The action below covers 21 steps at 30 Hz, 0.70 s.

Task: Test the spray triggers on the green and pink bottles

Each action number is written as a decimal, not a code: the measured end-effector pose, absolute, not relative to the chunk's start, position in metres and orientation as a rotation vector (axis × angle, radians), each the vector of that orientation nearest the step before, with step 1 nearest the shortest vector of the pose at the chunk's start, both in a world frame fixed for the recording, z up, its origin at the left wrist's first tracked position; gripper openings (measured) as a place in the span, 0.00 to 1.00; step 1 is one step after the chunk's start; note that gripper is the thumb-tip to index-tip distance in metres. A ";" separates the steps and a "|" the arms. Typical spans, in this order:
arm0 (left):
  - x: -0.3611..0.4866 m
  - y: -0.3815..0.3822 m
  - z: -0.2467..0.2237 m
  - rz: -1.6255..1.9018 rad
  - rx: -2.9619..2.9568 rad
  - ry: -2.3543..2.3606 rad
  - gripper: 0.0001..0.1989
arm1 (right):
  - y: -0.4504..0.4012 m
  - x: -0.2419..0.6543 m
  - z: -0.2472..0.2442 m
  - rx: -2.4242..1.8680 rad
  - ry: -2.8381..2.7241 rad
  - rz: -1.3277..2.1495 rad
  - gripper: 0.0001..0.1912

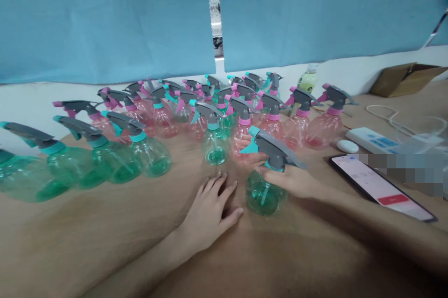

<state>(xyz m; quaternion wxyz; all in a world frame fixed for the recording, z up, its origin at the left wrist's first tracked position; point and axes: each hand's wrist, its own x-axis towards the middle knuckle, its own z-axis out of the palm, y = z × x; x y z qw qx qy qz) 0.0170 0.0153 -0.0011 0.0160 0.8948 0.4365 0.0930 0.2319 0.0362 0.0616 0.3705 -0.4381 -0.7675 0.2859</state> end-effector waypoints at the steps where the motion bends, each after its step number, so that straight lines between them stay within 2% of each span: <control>1: 0.017 0.015 -0.001 0.293 2.783 1.359 0.26 | 0.036 0.232 0.062 -1.136 -1.970 0.722 0.19; 4: 0.017 0.016 -0.002 0.306 2.784 1.354 0.26 | 0.035 0.231 0.064 -1.139 -1.963 0.713 0.16; 12: 0.017 0.015 0.000 0.292 2.778 1.360 0.26 | 0.038 0.231 0.059 -1.119 -1.951 0.750 0.25; 21: 0.017 0.015 -0.001 0.307 2.778 1.356 0.26 | 0.035 0.230 0.064 -1.180 -1.930 0.653 0.24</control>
